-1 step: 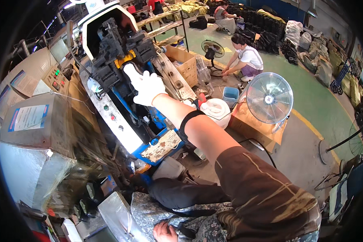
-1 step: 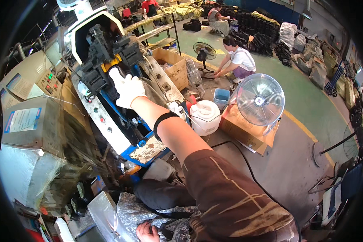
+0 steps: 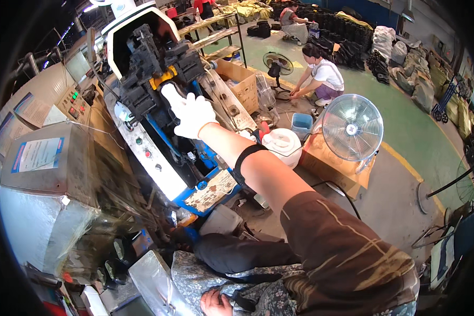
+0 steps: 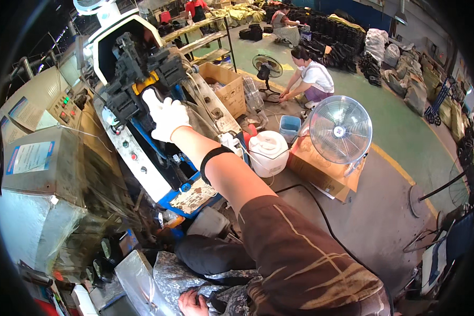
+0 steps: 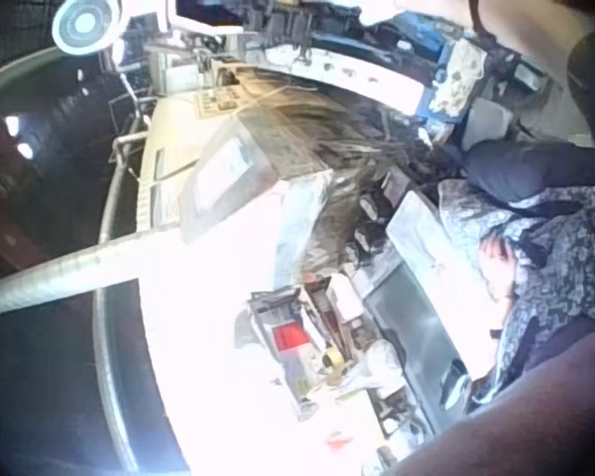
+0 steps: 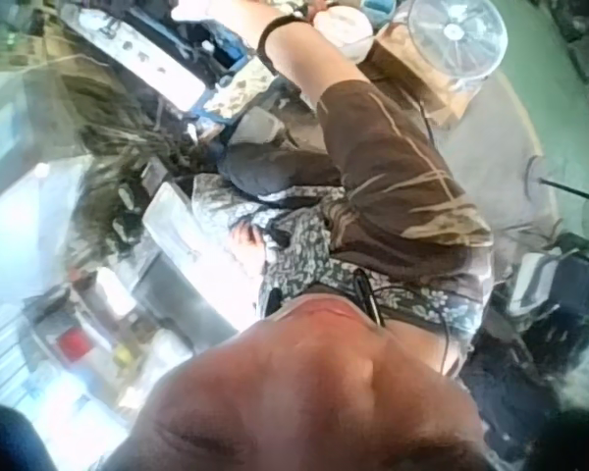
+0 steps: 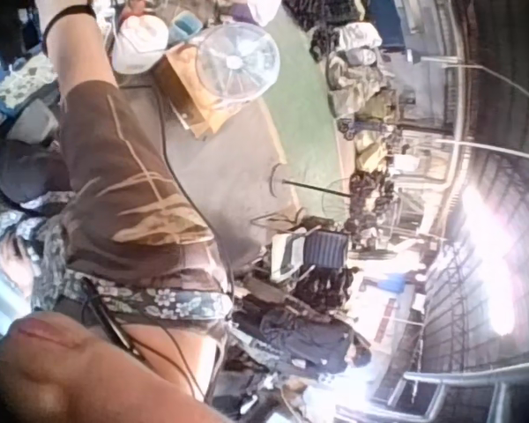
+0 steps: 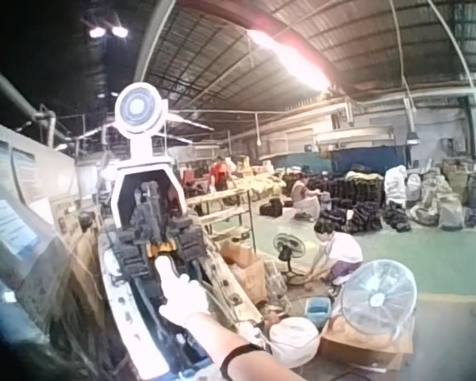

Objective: Placing shoe uppers on lasts into a lasting machine for shaping and pressing.

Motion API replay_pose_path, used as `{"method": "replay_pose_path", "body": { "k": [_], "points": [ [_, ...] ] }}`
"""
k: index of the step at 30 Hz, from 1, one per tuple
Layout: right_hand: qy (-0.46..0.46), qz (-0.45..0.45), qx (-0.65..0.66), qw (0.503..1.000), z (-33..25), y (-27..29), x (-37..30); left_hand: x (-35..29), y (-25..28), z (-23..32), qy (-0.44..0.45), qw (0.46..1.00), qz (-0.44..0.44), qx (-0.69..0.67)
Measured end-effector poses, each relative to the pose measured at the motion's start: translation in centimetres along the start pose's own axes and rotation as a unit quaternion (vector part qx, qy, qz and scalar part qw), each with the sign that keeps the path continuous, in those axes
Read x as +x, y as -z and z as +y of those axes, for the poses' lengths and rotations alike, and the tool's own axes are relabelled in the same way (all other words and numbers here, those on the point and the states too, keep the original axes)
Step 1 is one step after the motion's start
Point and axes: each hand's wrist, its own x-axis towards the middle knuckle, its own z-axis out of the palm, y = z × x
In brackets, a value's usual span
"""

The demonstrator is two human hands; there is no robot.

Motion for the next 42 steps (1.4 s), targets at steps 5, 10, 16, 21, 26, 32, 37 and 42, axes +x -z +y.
{"method": "replay_pose_path", "body": {
  "k": [5, 10, 16, 21, 26, 32, 37, 42],
  "points": [
    [0.001, -0.013, -0.006, 1.000, 0.1, -0.1, 0.1, 0.1, -0.1, 0.2, -0.004, 1.000, -0.002, -0.004],
    [-0.016, -0.029, -0.009, 0.999, 0.0, 0.1, 0.2, 0.1, -0.4, 0.4, -0.008, 1.000, 0.006, -0.012],
    [0.001, -0.003, -0.025, 1.000, -0.1, 0.1, 0.0, 0.2, -0.3, 0.3, -0.009, 1.000, 0.010, -0.018],
    [0.003, -0.014, -0.034, 0.999, -0.2, 0.0, 0.1, 0.0, -0.4, 0.0, -0.009, 1.000, 0.008, -0.023],
    [0.000, -0.016, -0.039, 0.999, -0.3, -0.2, 0.2, -0.5, -1.0, -0.9, -0.040, 0.999, 0.014, -0.009],
    [0.005, -0.005, -0.044, 0.999, -0.5, -0.2, 0.1, -0.8, -1.4, -1.5, -0.041, 0.999, 0.022, -0.008],
    [0.001, -0.030, -0.052, 0.998, -0.6, 0.1, 0.1, -0.8, -1.0, -1.0, -0.021, 1.000, 0.018, -0.012],
    [0.003, -0.023, -0.048, 0.999, -0.7, 0.0, 0.1, -0.6, -0.5, -0.6, -0.001, 1.000, 0.019, -0.024]
  ]
}}
